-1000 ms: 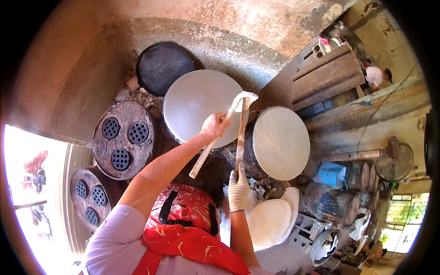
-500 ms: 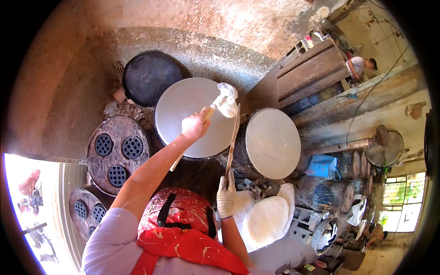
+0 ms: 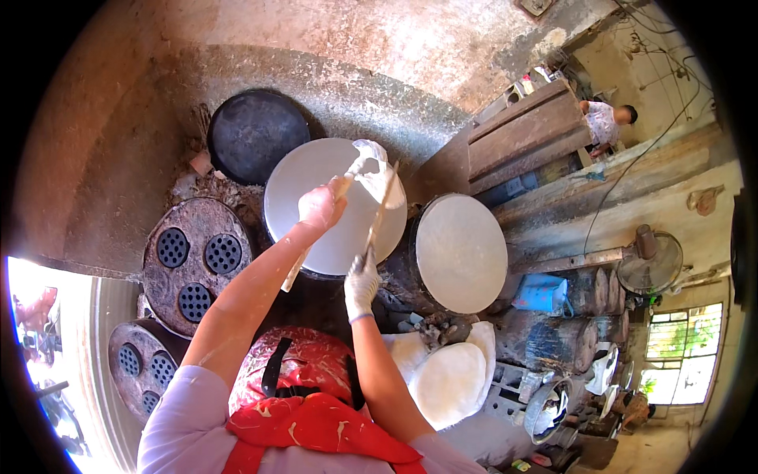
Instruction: The person prepares and cooks sheets of rice paper using traditional methods. The person inserts coal into a circular oven, uses a large set of tongs to handle hot items, spreads batter onto hot circular plates using a ladle and a wooden stick, and peels the cooked rice paper sheets off the plates, placing them onto a stack.
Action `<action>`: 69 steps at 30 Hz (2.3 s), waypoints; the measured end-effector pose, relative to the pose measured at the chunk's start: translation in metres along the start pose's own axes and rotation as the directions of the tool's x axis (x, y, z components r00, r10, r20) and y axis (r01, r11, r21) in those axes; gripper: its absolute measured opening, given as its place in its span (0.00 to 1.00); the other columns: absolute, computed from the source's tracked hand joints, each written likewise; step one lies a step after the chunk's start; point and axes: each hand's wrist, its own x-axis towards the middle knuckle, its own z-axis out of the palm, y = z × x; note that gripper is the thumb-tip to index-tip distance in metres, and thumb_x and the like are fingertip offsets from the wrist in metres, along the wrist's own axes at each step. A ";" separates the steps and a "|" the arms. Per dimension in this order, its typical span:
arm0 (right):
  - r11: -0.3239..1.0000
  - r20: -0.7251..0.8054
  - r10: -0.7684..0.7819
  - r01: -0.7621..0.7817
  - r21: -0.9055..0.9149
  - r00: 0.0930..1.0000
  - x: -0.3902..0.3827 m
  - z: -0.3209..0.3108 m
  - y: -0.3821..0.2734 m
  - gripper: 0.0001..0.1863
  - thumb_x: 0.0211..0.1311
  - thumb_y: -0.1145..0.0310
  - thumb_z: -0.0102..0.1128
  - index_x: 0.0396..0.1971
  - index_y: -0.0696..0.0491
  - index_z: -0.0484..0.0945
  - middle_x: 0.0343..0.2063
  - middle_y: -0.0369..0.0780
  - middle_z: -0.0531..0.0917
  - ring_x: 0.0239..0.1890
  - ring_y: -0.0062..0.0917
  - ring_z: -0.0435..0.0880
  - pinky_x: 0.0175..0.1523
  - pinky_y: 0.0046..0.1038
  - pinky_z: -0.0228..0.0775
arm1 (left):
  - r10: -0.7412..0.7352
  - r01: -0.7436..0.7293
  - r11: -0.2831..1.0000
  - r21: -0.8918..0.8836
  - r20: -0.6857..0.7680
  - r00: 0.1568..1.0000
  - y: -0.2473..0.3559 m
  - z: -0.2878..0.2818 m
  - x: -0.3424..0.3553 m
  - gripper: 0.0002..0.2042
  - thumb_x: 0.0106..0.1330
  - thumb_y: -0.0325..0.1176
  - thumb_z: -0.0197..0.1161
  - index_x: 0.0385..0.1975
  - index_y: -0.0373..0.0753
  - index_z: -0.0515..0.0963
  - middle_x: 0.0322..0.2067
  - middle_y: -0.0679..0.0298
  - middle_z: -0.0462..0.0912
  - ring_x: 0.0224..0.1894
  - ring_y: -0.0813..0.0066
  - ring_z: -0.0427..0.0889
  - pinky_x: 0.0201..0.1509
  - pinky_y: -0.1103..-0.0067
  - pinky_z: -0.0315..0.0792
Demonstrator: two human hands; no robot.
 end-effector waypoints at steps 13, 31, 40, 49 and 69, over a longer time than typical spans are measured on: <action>0.995 -0.173 -0.074 0.061 -0.082 0.982 0.003 0.021 0.029 0.20 0.62 0.69 0.46 0.53 0.60 0.66 0.46 0.52 0.75 0.46 0.42 0.76 0.51 0.31 0.67 | -0.172 0.160 0.979 -0.130 -0.085 0.981 -0.033 -0.012 -0.016 0.18 0.53 0.37 0.58 0.45 0.47 0.73 0.31 0.54 0.80 0.35 0.54 0.79 0.40 0.66 0.72; 0.978 0.033 -0.202 0.201 0.048 0.979 0.054 0.004 0.032 0.20 0.62 0.65 0.47 0.50 0.61 0.69 0.44 0.53 0.76 0.45 0.42 0.76 0.49 0.33 0.68 | -0.404 0.349 0.894 -0.280 -0.170 0.899 -0.032 0.011 -0.046 0.19 0.53 0.38 0.61 0.45 0.40 0.74 0.22 0.58 0.79 0.22 0.67 0.79 0.29 0.74 0.73; 0.973 0.071 -0.167 0.153 0.170 0.983 0.072 -0.038 0.028 0.19 0.62 0.63 0.48 0.49 0.58 0.71 0.44 0.52 0.77 0.45 0.43 0.76 0.50 0.33 0.68 | -0.553 0.399 0.638 -0.659 -0.031 0.833 -0.031 0.011 -0.061 0.17 0.54 0.34 0.60 0.42 0.32 0.74 0.15 0.64 0.73 0.11 0.79 0.70 0.16 0.81 0.65; 0.929 0.288 -0.280 0.182 0.323 0.916 0.077 0.002 0.054 0.16 0.58 0.68 0.55 0.44 0.61 0.74 0.38 0.51 0.80 0.41 0.35 0.79 0.48 0.28 0.68 | -0.611 0.372 0.406 -0.835 0.054 0.789 -0.028 0.015 -0.066 0.14 0.56 0.33 0.59 0.37 0.30 0.75 0.14 0.68 0.70 0.11 0.82 0.67 0.14 0.85 0.62; 0.910 0.361 -0.297 0.148 0.387 0.884 0.155 -0.046 0.081 0.14 0.58 0.70 0.56 0.43 0.58 0.76 0.37 0.43 0.82 0.39 0.24 0.79 0.48 0.24 0.68 | -0.758 0.405 0.161 -0.900 0.150 0.635 -0.041 0.003 -0.108 0.13 0.59 0.42 0.58 0.31 0.38 0.73 0.16 0.66 0.69 0.11 0.83 0.66 0.12 0.87 0.61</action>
